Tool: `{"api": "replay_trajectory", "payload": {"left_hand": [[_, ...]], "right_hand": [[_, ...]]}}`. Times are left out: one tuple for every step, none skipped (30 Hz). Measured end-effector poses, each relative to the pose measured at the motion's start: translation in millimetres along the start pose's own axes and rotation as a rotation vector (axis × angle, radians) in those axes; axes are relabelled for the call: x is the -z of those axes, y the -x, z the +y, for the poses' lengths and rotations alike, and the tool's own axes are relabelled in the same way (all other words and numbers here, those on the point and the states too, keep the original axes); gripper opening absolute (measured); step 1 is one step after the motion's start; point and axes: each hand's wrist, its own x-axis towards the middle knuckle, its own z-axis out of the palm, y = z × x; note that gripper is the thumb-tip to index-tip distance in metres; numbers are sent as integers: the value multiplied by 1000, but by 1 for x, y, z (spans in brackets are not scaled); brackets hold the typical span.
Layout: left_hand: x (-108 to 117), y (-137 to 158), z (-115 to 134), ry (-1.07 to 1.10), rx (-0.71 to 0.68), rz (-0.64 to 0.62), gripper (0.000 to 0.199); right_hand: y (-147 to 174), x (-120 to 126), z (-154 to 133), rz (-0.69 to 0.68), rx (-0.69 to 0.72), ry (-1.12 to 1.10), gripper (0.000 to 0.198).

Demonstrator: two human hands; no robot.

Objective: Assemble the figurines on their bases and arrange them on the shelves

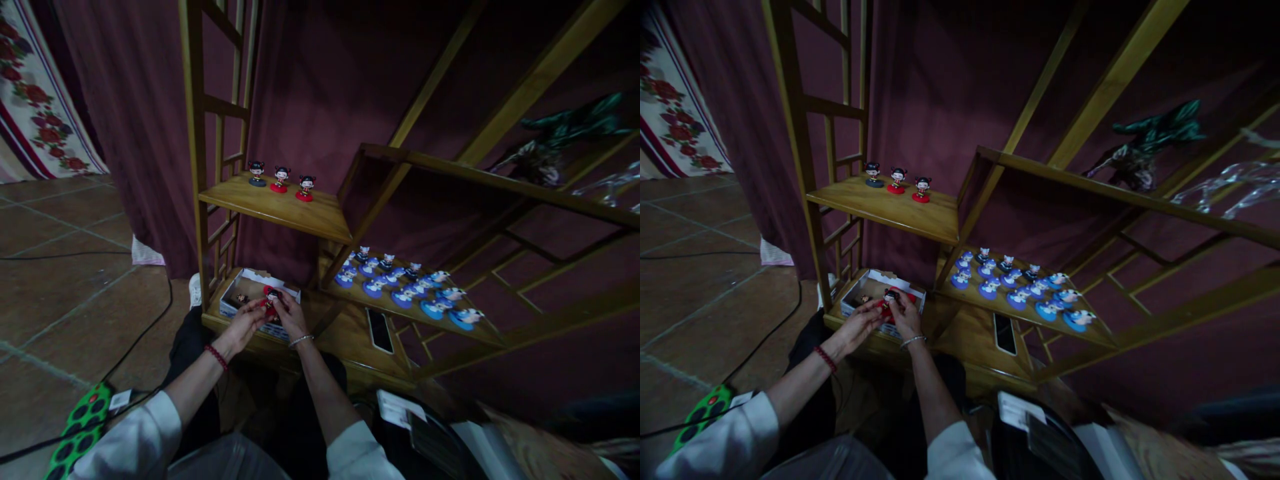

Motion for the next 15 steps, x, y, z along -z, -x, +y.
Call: {"api": "replay_trajectory", "payload": {"left_hand": [[0,0,0,-11,1,5,23],[0,1,0,-21,2,8,23],[0,1,1,-29,1,11,23],[0,2,1,-35,-1,12,23],[0,3,0,-39,-5,12,23],[0,3,0,-42,-9,12,22],[0,4,0,-44,-12,14,22],[0,5,0,-46,-15,18,22],[0,6,-1,-48,-16,23,21],[0,7,-1,-50,-16,27,21],[0,8,-1,-53,-17,30,22],[0,9,-2,-55,-18,31,22],[0,10,-2,-57,-20,31,22],[0,11,-2,-59,-20,33,21],[0,12,-2,-61,-19,36,21]], "right_hand": [[0,0,0,-2,1,-5,31],[1,0,0,-5,0,-11,31],[1,0,0,-7,-1,-17,31],[2,0,0,-8,-2,-22,31],[2,0,-1,-5,-1,-24,30],[3,0,-1,-2,0,-23,30],[4,0,-2,2,1,-19,30],[4,-1,-2,2,1,-16,30],[5,-1,-3,1,2,-17,30],[6,-1,-3,-4,4,-19,30],[6,-1,-2,-9,6,-20,30],[7,-2,-2,-14,9,-18,30],[7,-2,0,-15,14,-10,30],[8,-2,1,-12,21,6,30],[8,-2,2,-5,30,25,30]]}}
